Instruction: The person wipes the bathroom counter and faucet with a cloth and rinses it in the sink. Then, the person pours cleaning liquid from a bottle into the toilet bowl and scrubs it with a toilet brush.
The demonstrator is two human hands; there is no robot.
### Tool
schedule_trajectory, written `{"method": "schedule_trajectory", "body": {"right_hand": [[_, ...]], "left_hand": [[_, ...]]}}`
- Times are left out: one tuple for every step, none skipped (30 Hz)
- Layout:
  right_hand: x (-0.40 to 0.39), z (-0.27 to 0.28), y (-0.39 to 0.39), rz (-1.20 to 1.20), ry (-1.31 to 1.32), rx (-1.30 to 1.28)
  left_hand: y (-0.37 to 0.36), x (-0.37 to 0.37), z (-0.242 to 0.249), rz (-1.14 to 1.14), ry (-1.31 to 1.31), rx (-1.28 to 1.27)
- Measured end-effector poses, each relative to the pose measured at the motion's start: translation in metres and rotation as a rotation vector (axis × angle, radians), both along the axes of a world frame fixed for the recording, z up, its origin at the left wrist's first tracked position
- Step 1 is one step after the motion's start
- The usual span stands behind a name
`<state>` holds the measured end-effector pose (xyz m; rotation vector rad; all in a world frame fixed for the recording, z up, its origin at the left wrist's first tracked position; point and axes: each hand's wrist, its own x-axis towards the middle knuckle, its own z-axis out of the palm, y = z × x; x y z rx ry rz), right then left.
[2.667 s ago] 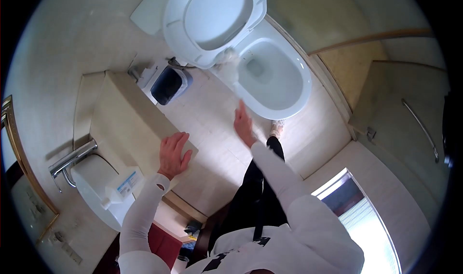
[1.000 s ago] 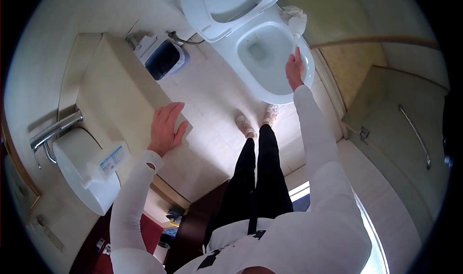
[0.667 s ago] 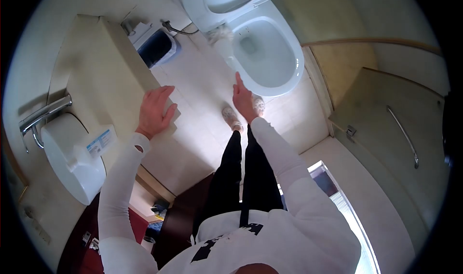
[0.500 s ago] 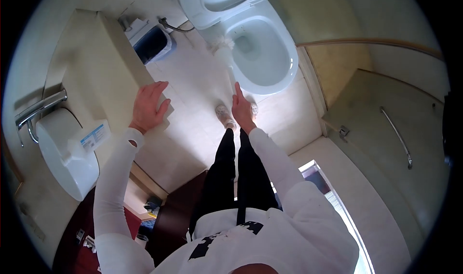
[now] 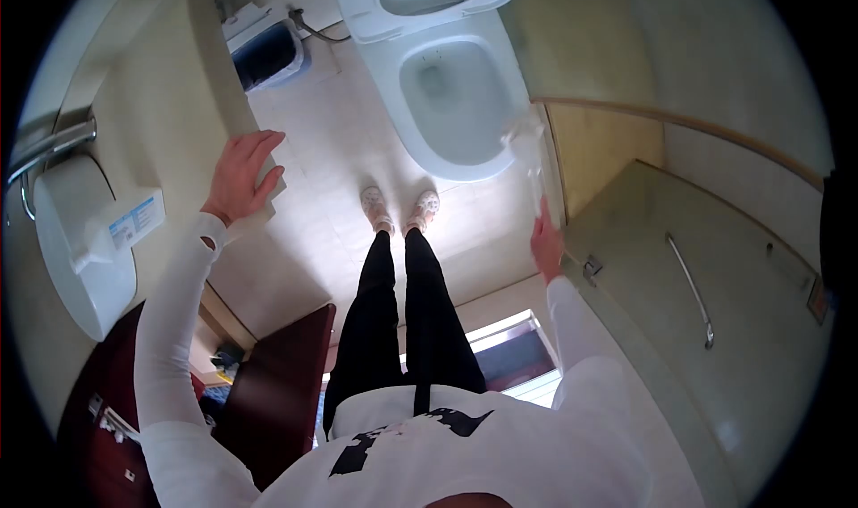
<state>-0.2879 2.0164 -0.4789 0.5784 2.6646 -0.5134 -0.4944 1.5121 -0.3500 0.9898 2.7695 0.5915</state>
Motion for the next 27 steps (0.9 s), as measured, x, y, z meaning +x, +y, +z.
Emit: {"method": "schedule_trajectory", "body": {"right_hand": [[-0.033,-0.007,0.007,0.027,0.046,0.016],[-0.066,-0.008,0.008,0.074,0.017,0.047],[-0.094,-0.005,0.006,0.12,-0.013,0.078],[-0.113,-0.002,0.004,0.134,-0.016,0.076],[-0.133,0.0,0.002,0.34,-0.053,0.143],[-0.155,0.0,0.0,0.549,-0.088,0.212],[-0.178,-0.002,-0.002,0.573,-0.088,0.212],[-0.202,-0.006,-0.005,0.71,-0.051,0.313],[-0.222,-0.012,-0.007,0.848,-0.007,0.414],[-0.235,-0.018,-0.002,0.87,-0.007,0.413],[-0.244,-0.02,0.008,0.883,0.022,0.408],[-0.247,-0.021,0.017,0.891,0.047,0.402],[-0.234,-0.028,0.027,0.912,-0.093,0.452],[-0.208,-0.041,0.038,0.93,-0.229,0.506],[-0.175,-0.048,0.043,0.942,-0.32,0.458],[-0.139,-0.064,0.041,0.924,-0.368,0.312],[-0.117,-0.056,0.016,0.933,-0.442,0.245],[-0.11,-0.045,-0.019,0.95,-0.421,0.177],[-0.121,-0.034,-0.054,0.939,-0.4,0.076],[-0.14,-0.031,-0.084,0.954,-0.359,0.028],[-0.166,-0.055,-0.102,0.935,-0.401,-0.021],[-0.193,-0.091,-0.107,0.918,-0.237,-0.142],[-0.228,-0.16,-0.094,1.125,0.241,-0.337],[-0.278,-0.088,-0.133,0.462,-0.459,-0.472],[-0.309,-0.097,-0.131,-0.047,-0.453,-0.832],[-0.306,-0.087,-0.139,-0.009,-0.421,-0.732],[-0.298,-0.077,-0.145,0.022,-0.391,-0.63]], "left_hand": [[0.0,0.001,0.0,-0.004,-0.004,-0.007],[0.0,0.001,0.0,0.016,-0.008,-0.01],[0.0,0.001,0.001,0.004,-0.017,-0.013],[-0.001,-0.001,0.001,-0.012,-0.026,-0.015],[-0.002,-0.001,0.0,0.007,-0.026,-0.017],[-0.003,-0.001,-0.001,0.003,-0.017,-0.02],[-0.003,0.0,-0.002,-0.002,-0.013,-0.022],[-0.004,0.001,-0.003,0.02,-0.016,-0.022],[-0.005,0.0,-0.004,0.019,-0.015,-0.02],[-0.006,0.001,-0.005,0.017,-0.02,-0.018],[-0.006,0.001,-0.005,0.032,-0.028,-0.018],[-0.006,0.001,-0.005,0.034,-0.029,-0.003],[-0.005,0.001,-0.005,0.035,-0.027,0.015],[-0.006,0.002,-0.006,0.045,-0.028,0.022],[-0.007,0.002,-0.007,0.046,-0.029,0.011],[-0.008,0.001,-0.007,0.047,-0.026,-0.002],[-0.008,-0.001,-0.008,0.063,-0.018,0.003],[-0.008,-0.001,-0.008,0.061,-0.02,0.018],[-0.008,0.001,-0.008,0.058,-0.027,0.031],[-0.008,0.002,-0.008,0.073,-0.029,0.026],[-0.008,0.002,-0.008,0.071,-0.03,0.015],[-0.008,0.001,-0.008,0.068,-0.028,0.006],[-0.008,0.002,-0.009,0.081,-0.029,0.003],[-0.008,0.003,-0.011,0.078,-0.025,0.025],[-0.008,0.003,-0.012,0.072,-0.019,0.047],[-0.008,0.002,-0.012,0.078,-0.022,0.048],[-0.008,0.003,-0.01,0.076,-0.033,0.055]]}}
